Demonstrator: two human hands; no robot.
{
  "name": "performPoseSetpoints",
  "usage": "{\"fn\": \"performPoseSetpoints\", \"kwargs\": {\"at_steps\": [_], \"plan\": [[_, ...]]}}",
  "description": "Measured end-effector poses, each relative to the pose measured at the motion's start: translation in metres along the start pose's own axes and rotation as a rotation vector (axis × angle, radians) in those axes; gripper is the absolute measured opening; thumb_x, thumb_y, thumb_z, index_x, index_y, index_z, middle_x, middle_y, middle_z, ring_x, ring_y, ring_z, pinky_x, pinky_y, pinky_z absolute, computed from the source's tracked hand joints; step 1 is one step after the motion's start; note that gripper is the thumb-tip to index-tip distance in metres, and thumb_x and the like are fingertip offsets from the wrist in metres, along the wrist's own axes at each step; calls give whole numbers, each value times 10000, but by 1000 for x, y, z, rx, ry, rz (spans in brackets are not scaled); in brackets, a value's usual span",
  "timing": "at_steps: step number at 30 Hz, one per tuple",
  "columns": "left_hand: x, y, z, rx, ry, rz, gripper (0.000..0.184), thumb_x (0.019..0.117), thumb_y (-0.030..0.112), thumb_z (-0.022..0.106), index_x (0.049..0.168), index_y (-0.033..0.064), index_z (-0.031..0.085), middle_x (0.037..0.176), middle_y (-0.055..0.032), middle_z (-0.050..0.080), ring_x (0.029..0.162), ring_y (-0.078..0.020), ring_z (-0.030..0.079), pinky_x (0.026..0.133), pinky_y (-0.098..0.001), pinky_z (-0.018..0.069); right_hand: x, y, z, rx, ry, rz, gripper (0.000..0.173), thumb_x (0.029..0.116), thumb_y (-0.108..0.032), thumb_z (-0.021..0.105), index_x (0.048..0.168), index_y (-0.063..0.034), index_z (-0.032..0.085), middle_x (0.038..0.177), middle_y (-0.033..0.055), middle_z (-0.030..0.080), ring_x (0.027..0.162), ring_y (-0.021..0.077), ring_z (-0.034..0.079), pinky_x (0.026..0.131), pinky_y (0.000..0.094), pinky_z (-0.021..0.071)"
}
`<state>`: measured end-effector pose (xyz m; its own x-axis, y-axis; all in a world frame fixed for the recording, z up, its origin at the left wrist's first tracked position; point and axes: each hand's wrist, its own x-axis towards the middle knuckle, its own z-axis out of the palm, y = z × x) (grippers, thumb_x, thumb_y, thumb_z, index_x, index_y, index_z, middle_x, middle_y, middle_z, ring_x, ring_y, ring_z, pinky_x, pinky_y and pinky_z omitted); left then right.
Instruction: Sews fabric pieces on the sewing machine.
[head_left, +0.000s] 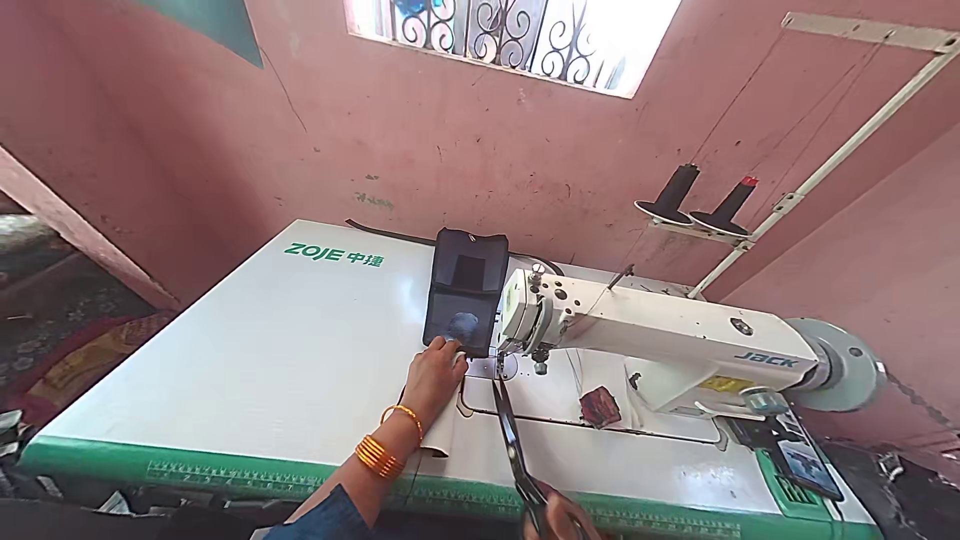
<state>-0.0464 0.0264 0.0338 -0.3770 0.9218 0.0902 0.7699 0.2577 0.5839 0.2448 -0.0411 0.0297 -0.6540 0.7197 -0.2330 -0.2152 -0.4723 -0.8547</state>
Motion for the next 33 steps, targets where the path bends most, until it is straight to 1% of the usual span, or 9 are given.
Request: {"fn": "performPoseSetpoints", "kwargs": {"at_steps": [5,12,15,17,20,23,26,29,33], "plan": [[-4,-1,-2,12,-3,7,352,1029,248,536,1239,22,706,1163,-192,683,1020,-348,690,904,-515,539,47,-8,37,-14,134,53,311,989,-302,622,1080,-5,607,607,18,591,435,83,564,415,227,508],[-66,-95,-45,-65,245,38,212,942,95,618,1033,-32,761,991,-219,727,957,-383,712,887,-588,550,-16,-46,-34,-1002,479,-233,579,857,-74,766,1357,124,552,884,126,729,697,165,690,660,346,597],[-142,-86,-88,-112,-185,-48,177,955,122,661,1021,-4,766,927,-205,738,873,-371,718,829,-598,556,-8,-74,-74,-1536,616,-262,423,903,39,629,1296,188,589,1228,387,625,1150,531,621,1028,629,466],[-181,-84,-118,-324,-445,-3,214,941,148,704,1109,35,774,916,-124,767,728,-225,725,697,-441,603,2,-76,-77,-1690,610,-398,293,849,110,585,1114,176,690,1215,418,612,1171,617,561,1024,705,409],[-200,-110,-143,-555,-73,-256,297,937,202,718,1173,24,741,921,-80,770,632,-140,702,594,-337,612,31,-53,-30,-1394,303,-619,243,866,48,621,1072,104,738,1184,281,693,1115,400,681,978,511,550],[-169,-153,-141,-616,248,-625,282,1043,221,603,1186,-8,686,942,-114,758,687,-172,718,642,-346,601,94,-32,34,-773,35,-236,312,959,-29,614,1249,85,644,1210,170,690,1066,204,702,936,355,590],[-152,-182,-135,-595,587,-821,534,1044,299,615,1398,-72,465,1065,-244,685,778,-280,728,704,-445,615,163,-24,80,-380,144,-122,362,1020,-17,530,1359,105,502,1212,194,634,1020,175,661,911,323,553],[-147,-208,-144,-337,819,-997,987,975,372,706,1590,-96,92,1509,-391,379,1291,-461,557,1073,-556,470,206,-33,116,-165,340,-141,417,1047,-12,479,1445,85,395,1359,233,491,1047,214,597,927,337,515],[-130,-214,-155,-123,648,-1147,751,970,342,709,1450,-149,406,1482,-384,417,1410,-476,433,1166,-541,366,220,-31,131,-381,291,-482,443,973,11,536,1401,112,477,1436,246,495,1173,197,565,963,311,479]]}}
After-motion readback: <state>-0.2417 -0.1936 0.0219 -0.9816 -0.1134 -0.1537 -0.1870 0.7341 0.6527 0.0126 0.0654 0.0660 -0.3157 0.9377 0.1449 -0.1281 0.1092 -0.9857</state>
